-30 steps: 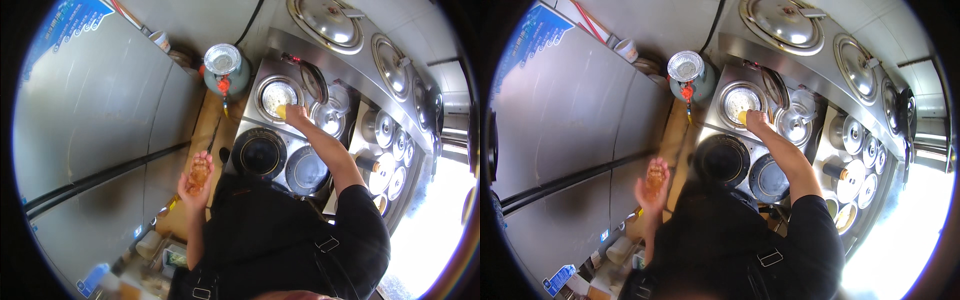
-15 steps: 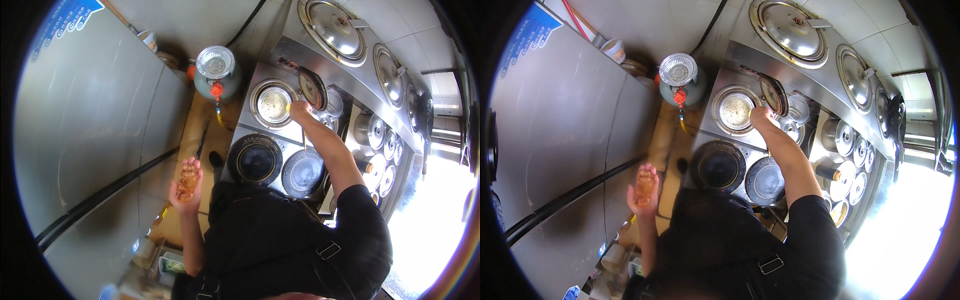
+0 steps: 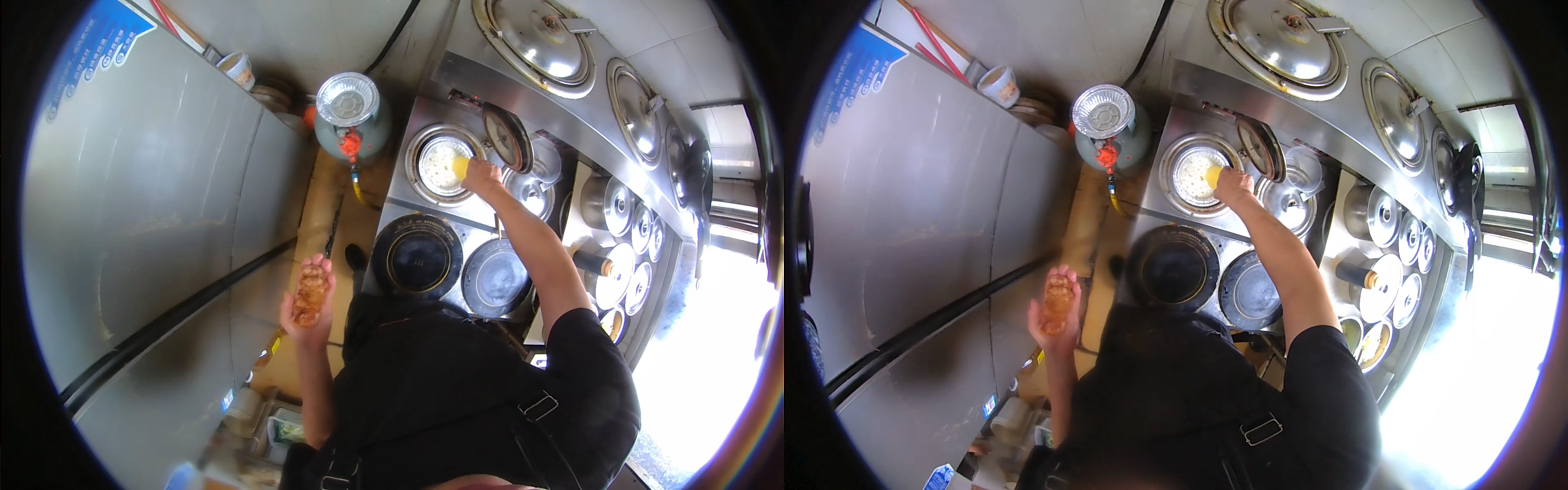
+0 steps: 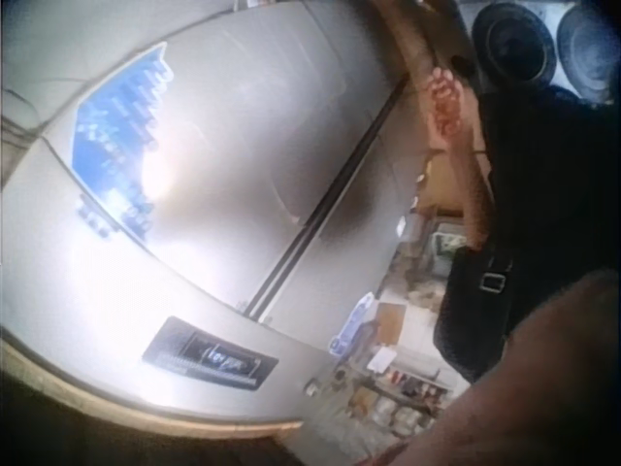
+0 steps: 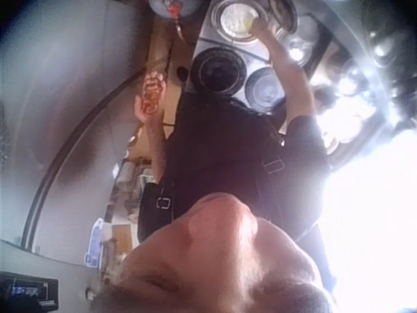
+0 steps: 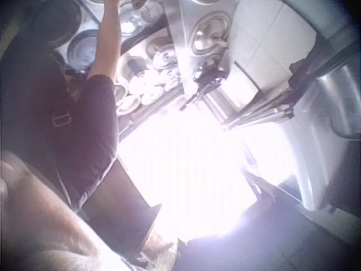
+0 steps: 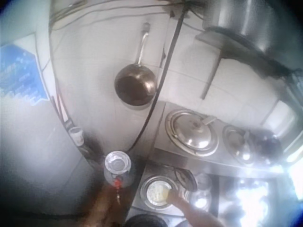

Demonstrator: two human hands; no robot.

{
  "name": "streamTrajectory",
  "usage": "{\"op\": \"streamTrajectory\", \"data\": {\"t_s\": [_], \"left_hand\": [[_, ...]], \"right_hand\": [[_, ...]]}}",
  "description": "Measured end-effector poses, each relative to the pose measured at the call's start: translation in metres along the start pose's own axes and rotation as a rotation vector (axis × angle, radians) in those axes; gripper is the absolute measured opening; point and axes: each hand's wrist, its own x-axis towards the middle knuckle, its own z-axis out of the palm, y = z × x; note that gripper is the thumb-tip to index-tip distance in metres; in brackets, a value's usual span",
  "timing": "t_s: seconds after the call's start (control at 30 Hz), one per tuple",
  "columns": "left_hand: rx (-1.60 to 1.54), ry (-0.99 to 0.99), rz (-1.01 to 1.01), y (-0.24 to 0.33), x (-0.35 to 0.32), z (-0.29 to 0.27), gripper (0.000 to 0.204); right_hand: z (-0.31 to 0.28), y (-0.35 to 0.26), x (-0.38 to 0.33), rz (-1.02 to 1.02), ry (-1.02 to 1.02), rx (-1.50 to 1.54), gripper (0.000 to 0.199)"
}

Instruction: The person stir-fries noodles and vegetables in a wok, adds sauces and seasonings, and transfers the cooked dish into a serving bowl. They also prepare a side dish by placing ingredients into a small pan and adding oil.

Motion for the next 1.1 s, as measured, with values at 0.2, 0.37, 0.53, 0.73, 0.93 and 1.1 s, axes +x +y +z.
{"op": "streamTrajectory", "data": {"t_s": [0.2, 0.37, 0.53, 0.73, 0.93, 1.1], "left_hand": [[-0.005, 0.036, -0.006, -0.002, -0.003, 0.0, 0.079], [0.084, -0.02, -0.054, -0.006, 0.003, 0.004, 0.079], [0.088, -0.062, -0.141, -0.019, 0.021, 0.021, 0.076], [0.033, -0.02, -0.328, -0.056, 0.061, 0.034, 0.07], [-0.061, -0.018, -0.624, -0.13, 0.151, 0.006, 0.061], [0.196, -0.047, -0.633, -0.19, 0.241, -0.006, 0.055]], "right_hand": [[0.019, 0.022, 0.004, -0.044, -0.17, -0.045, 0.05], [0.034, 0.028, -0.01, -0.031, -0.103, 0.049, 0.067], [0.061, 0.056, -0.057, 0.037, 0.002, 0.413, 0.082], [0.134, 0.093, -0.183, 0.358, 0.413, 1.121, 0.078], [0.202, 0.141, -0.223, 0.651, 0.806, 1.154, 0.085], [0.27, 0.146, -0.238, 0.731, 0.84, 1.503, 0.084]]}}
